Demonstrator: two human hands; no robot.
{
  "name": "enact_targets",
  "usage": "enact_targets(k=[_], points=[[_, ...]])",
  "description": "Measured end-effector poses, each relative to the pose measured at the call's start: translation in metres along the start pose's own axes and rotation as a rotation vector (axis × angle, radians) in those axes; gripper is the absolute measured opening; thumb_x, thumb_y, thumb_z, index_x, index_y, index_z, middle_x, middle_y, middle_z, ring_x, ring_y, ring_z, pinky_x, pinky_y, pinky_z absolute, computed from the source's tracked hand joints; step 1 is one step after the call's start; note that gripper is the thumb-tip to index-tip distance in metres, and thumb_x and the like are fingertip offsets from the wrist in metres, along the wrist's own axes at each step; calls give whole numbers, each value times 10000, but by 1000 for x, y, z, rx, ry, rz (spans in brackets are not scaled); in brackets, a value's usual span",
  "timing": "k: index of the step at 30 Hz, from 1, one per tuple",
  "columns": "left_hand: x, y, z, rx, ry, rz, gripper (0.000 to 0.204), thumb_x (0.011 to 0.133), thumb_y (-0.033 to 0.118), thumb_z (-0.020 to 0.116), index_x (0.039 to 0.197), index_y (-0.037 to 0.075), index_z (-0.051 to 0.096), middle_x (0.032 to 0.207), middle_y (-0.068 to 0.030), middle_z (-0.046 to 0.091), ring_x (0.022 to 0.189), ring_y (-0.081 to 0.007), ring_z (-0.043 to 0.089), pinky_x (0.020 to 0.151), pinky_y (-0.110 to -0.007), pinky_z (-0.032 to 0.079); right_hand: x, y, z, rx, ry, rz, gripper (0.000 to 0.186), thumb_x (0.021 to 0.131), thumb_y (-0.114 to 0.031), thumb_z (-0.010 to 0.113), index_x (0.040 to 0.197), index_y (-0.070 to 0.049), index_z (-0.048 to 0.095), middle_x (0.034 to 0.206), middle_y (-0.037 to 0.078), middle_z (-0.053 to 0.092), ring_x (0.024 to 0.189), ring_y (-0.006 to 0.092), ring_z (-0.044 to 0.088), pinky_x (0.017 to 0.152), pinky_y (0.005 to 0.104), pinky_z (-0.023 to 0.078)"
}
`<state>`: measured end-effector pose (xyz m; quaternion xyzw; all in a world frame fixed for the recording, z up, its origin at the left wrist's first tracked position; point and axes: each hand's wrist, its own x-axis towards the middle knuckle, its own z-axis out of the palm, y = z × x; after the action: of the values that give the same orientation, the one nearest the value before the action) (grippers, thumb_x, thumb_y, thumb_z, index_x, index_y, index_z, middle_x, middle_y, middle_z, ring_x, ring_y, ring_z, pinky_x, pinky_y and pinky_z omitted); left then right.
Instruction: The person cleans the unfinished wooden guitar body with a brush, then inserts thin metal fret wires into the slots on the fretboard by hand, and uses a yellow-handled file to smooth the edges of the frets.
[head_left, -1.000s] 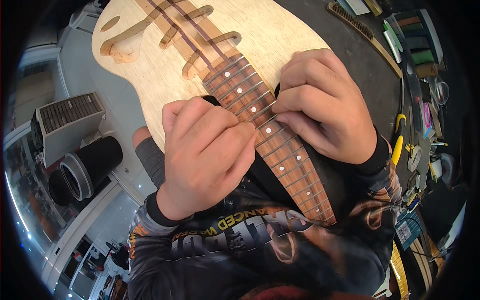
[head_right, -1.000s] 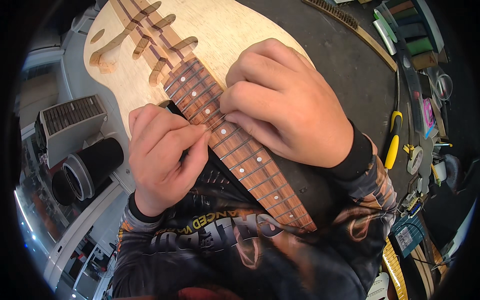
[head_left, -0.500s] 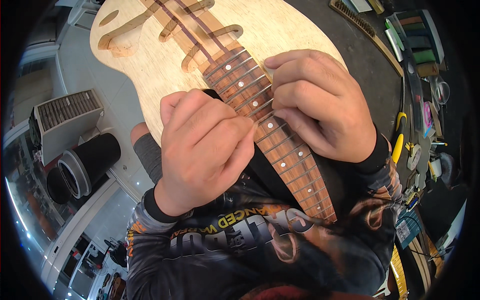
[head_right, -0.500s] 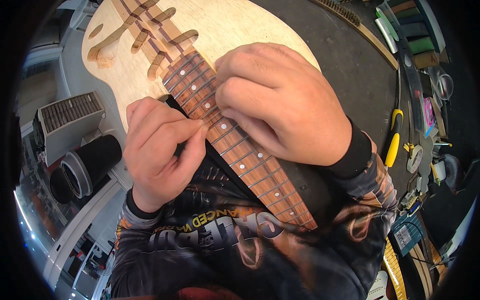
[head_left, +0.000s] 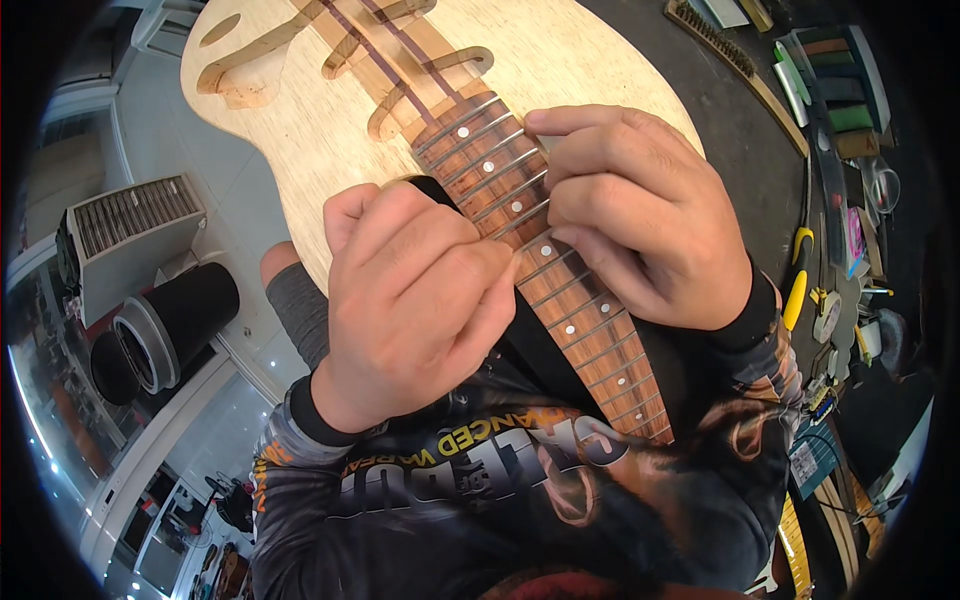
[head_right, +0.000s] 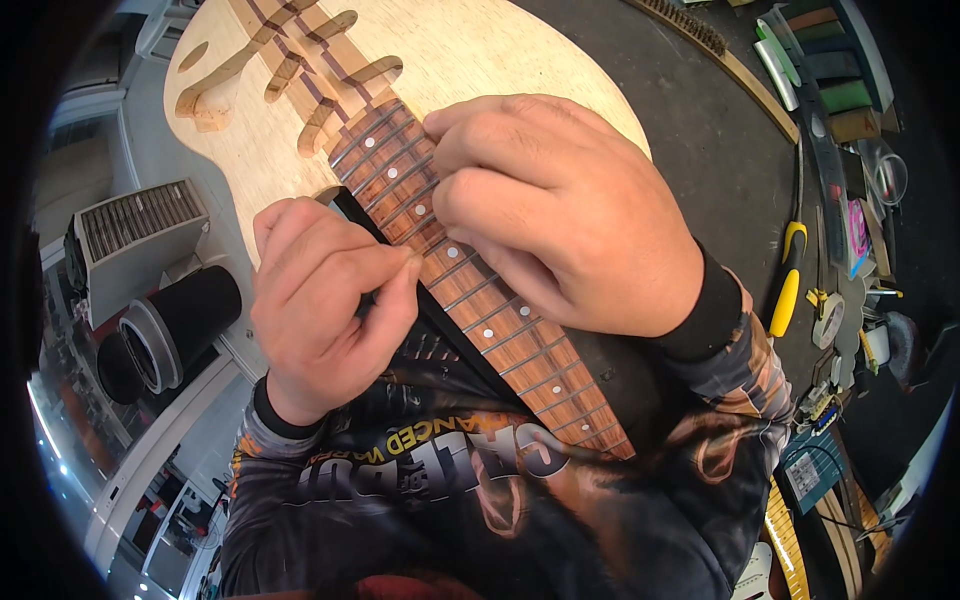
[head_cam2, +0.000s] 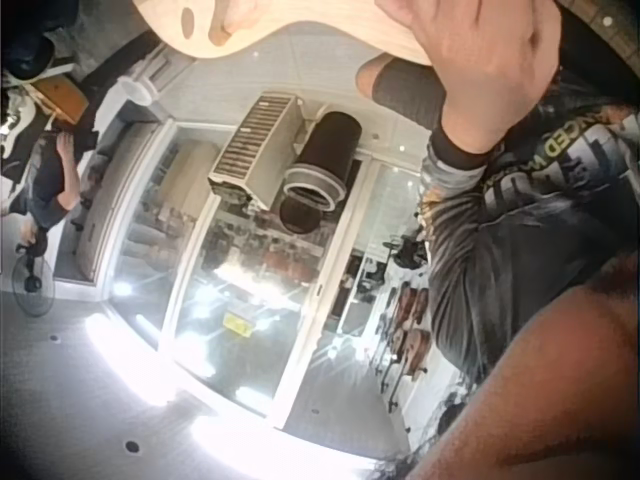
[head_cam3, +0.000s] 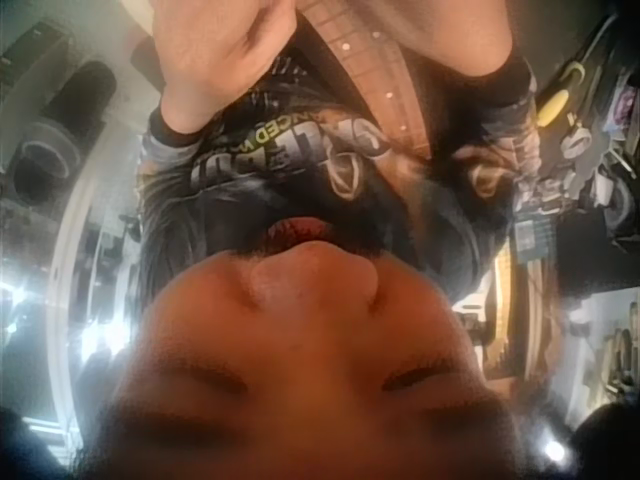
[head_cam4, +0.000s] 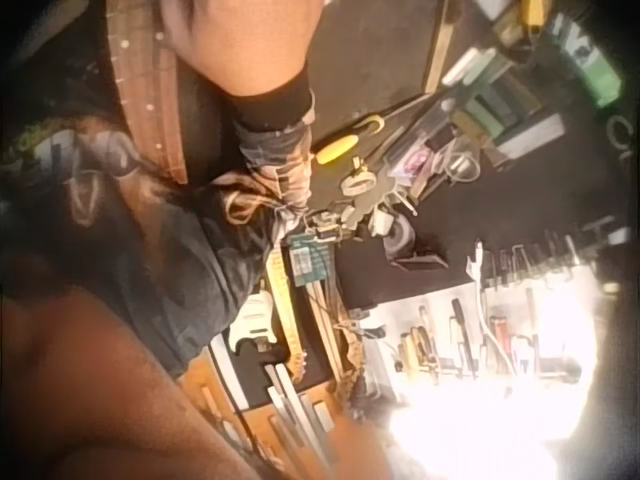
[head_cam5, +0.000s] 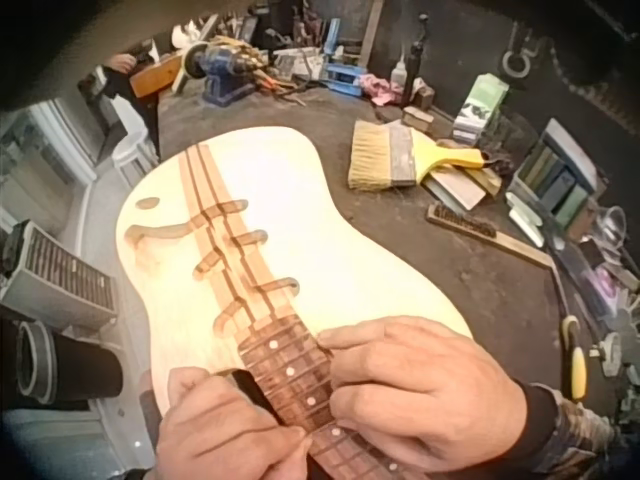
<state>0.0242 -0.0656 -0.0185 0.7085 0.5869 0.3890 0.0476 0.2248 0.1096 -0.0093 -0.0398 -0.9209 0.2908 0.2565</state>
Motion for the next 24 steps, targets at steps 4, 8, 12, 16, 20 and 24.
enact_targets(k=[4, 8, 12, 16, 20, 24], points=[[7, 4, -5, -23, -37, -13, 249, 768, -41, 929, 956, 48, 791, 884, -70, 723, 803, -289, 661, 857, -440, 477, 0, -3, 1, -17, -17, -29, 284, 822, 40, 893, 1060, -14, 748, 1113, 139, 752, 1260, 449, 816, 977, 511, 632], [7, 2, -1, 27, -4, -20, 247, 772, -40, 928, 957, 55, 794, 886, -63, 723, 803, -284, 661, 855, -439, 476, 0, -4, 4, -29, 22, 22, 278, 818, 62, 875, 1058, -9, 754, 1107, 143, 750, 1257, 455, 815, 980, 510, 637], [5, 1, -1, 0, 16, -16, 231, 800, 12, 930, 975, 70, 791, 912, -38, 701, 825, -264, 642, 853, -440, 418, -2, -2, 4, 27, 13, 58, 281, 808, 69, 870, 1054, -7, 756, 1102, 150, 745, 1242, 463, 814, 988, 513, 642], [6, 6, -7, -13, -37, -21, 258, 769, -33, 936, 964, 62, 798, 886, -56, 722, 795, -275, 647, 835, -422, 442, 0, -1, -2, 20, -32, -17, 283, 809, 66, 883, 1051, -5, 755, 1123, 156, 740, 1226, 471, 809, 993, 519, 647], [8, 2, -5, -4, -13, -6, 266, 763, -35, 940, 966, 61, 797, 883, -52, 717, 794, -271, 644, 834, -427, 439, 1, -6, 2, -35, -20, 22, 285, 822, 75, 885, 1066, 4, 756, 1151, 160, 734, 1256, 469, 795, 1008, 521, 645], [8, -2, -4, 12, 31, -24, 269, 767, -26, 936, 983, 64, 804, 878, -48, 716, 790, -262, 641, 850, -433, 445, 0, -3, 1, 39, 9, 80, 275, 848, 91, 873, 1075, 2, 746, 1165, 167, 726, 1277, 459, 785, 1040, 516, 640]])
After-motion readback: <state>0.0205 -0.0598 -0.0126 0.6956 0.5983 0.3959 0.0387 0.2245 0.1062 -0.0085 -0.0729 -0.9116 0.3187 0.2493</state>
